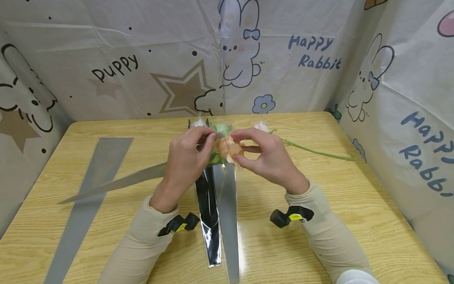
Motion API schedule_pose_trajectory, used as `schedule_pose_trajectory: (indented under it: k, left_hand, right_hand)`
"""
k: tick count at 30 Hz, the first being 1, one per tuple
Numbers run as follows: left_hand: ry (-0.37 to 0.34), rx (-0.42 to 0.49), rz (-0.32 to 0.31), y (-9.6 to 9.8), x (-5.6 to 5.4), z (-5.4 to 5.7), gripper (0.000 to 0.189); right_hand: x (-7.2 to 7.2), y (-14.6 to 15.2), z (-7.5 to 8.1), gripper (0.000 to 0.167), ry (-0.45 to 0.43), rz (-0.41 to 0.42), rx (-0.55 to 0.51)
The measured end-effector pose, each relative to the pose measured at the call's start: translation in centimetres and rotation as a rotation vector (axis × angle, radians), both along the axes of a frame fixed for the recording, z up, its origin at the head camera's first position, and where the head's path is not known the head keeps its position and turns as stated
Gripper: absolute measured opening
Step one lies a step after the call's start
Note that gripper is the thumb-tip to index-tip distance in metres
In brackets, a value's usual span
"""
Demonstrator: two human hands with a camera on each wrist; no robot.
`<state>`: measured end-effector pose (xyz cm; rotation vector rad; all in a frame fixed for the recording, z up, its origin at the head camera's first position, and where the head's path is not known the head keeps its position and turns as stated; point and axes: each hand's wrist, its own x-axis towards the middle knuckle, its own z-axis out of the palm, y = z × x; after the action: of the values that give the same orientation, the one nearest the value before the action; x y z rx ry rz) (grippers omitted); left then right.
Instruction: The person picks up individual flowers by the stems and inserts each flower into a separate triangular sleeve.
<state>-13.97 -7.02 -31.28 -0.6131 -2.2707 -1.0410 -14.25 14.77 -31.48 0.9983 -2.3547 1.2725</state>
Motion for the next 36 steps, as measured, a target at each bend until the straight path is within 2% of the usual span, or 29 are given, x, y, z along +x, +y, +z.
schedule_pose_trajectory:
  k: [4, 7, 17, 21, 28, 36]
  left_hand:
    - [0.002, -0.008, 0.000, 0.05, 0.04, 0.02, 0.017]
    - [-0.007, -0.007, 0.001, 0.04, 0.08, 0.01, 0.017]
    - [-0.023, -0.002, 0.002, 0.08, 0.14, -0.08, 0.016]
    - [-0.030, -0.008, 0.003, 0.10, 0.20, -0.10, 0.016]
    - [-0.033, 0.012, -0.006, 0.17, 0.18, -0.04, 0.015]
    - [-0.006, 0.011, -0.004, 0.00, 0.12, 0.08, 0.015]
  right_hand:
    - [-0.01, 0.04, -0.04, 0.043, 0.037, -0.008, 0.021]
    - [0.10, 0.07, 0.04, 0.043, 0.034, -0.013, 0.020]
    - [0.50, 0.25, 0.36, 0.044, -0.135, 0.043, -0.074]
    - [0.49, 0.24, 0.32, 0.043, -0.160, 0.067, -0.092]
    - [-0.07, 0.60, 0.26, 0.031, -0.206, 0.080, -0.220]
    - [-0.21, 0.86, 0.44, 0.040, -0.186, 0.073, -0.146]
